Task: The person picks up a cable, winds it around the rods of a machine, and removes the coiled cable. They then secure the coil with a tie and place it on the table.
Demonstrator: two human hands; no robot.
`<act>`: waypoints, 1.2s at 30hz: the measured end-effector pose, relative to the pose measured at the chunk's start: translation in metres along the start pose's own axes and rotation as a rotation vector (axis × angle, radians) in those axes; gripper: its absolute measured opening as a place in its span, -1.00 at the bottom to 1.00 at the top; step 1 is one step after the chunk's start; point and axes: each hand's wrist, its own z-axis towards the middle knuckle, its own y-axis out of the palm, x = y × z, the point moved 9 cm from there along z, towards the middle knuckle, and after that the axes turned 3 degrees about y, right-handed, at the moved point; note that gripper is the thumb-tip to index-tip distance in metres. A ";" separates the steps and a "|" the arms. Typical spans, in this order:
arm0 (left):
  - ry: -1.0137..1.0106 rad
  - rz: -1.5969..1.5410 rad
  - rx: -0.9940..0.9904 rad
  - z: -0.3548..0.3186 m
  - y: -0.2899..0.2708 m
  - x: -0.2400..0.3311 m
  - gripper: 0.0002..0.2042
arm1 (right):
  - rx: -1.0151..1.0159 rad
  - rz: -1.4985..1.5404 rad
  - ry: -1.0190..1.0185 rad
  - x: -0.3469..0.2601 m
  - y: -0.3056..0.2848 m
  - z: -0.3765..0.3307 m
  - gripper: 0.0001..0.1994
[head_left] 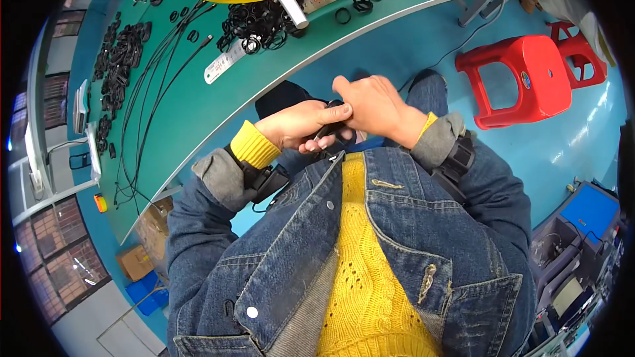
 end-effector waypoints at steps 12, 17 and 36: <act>0.280 0.092 -0.087 0.020 -0.011 -0.002 -0.81 | 0.125 0.413 -0.030 0.010 0.029 -0.002 -0.78; 0.197 -0.024 -0.065 0.015 -0.008 -0.021 -0.86 | -0.115 0.070 0.029 -0.002 0.033 0.010 -0.72; 0.958 -0.172 0.522 -0.076 -0.044 0.055 -0.89 | 0.081 0.917 0.176 -0.015 -0.039 0.044 -0.83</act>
